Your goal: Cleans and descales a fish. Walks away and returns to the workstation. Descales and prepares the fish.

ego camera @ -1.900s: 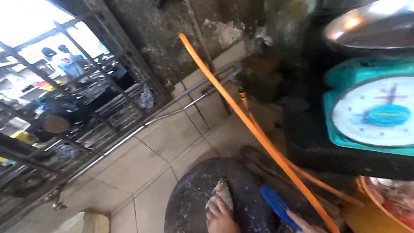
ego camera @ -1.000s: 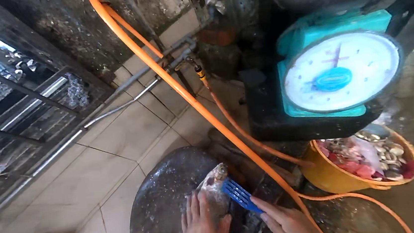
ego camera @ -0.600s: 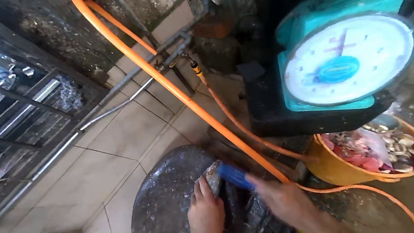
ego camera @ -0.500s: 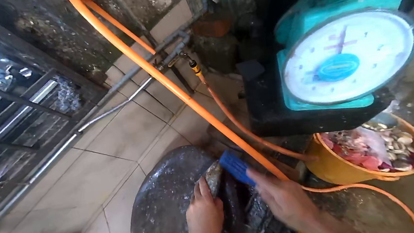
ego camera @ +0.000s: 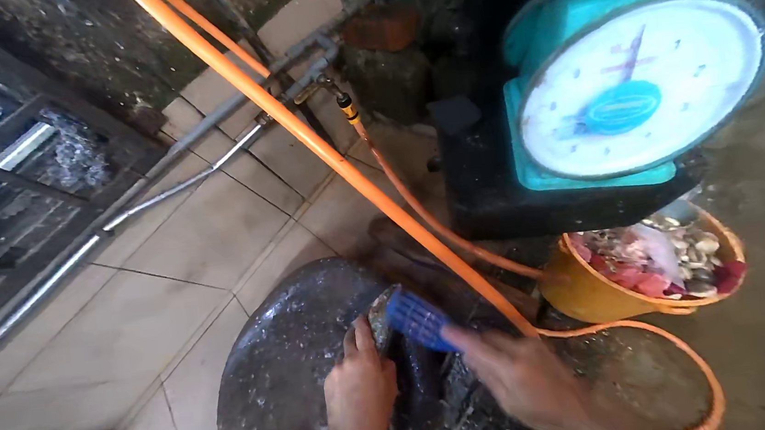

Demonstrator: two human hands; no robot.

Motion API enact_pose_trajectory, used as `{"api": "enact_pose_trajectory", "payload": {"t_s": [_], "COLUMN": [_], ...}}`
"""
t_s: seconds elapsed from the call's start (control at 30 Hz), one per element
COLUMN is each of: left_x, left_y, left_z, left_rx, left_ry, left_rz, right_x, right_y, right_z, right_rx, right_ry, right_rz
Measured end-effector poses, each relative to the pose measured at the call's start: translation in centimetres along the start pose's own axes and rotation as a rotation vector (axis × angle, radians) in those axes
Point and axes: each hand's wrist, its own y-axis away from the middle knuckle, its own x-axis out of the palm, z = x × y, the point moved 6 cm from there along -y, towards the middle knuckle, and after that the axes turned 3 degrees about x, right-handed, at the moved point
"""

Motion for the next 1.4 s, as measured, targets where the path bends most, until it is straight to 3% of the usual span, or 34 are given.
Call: {"api": "enact_pose_trajectory", "payload": {"t_s": [0.13,0.2,0.3,0.4,0.53,0.63,0.73,0.87,0.93,1.0,1.1,1.2,1.33,1.4], "left_x": [-0.7,-0.9,-0.8,-1.0,-0.8,-1.1,-0.6,1.4,1.3,1.1,0.2,-1.1,-1.3,-1.2], "left_y": [-0.9,-1.7,-1.9,-2.5,-3.0,-2.4,-1.0,0.7,0.8,0.5,0.0,-1.1,-2.8,-3.3], "left_z": [0.6,1.1,1.7,2.3,2.5,1.9,0.7,-0.4,-0.9,-0.8,0.1,1.7,3.5,3.8], "left_rx": [-0.021,-0.015,0.036,0.062,0.088,0.071,0.021,0.028,0.005,-0.011,-0.046,-0.054,0.021,0.034], "left_ry": [0.009,0.036,0.044,0.068,0.085,0.046,0.013,-0.112,-0.165,-0.161,-0.013,0.085,0.157,0.173], "left_rz": [0.172,0.236,0.308,0.327,0.337,0.348,0.184,-0.231,-0.252,-0.201,0.106,0.370,0.447,0.460], "right_x": [2.4,2.7,4.6,4.0,3.5,4.1,-0.5,-3.4,-4.0,-4.7,-2.2,0.1,1.9,2.8], "right_y": [-1.7,-3.1,-0.1,1.8,-2.8,0.7,3.1,-0.9,-2.9,-3.4,-1.3,-2.7,-3.0,-3.7], "right_z": [-1.4,1.2,2.8,-0.2,3.5,1.3,-1.6,0.4,-1.3,-0.8,1.2,0.0,3.3,1.5], "right_rx": [0.123,0.083,0.013,0.004,-0.044,-0.042,0.002,-0.135,-0.065,-0.012,0.022,0.331,0.125,0.244], "right_ry": [-0.074,-0.126,-0.108,-0.024,-0.151,-0.029,0.130,0.117,0.213,0.206,0.127,-0.001,-0.087,-0.101], "right_rz": [-0.110,-0.137,-0.117,-0.165,-0.149,-0.123,-0.053,0.104,0.080,-0.014,0.027,0.121,0.015,0.009]}}
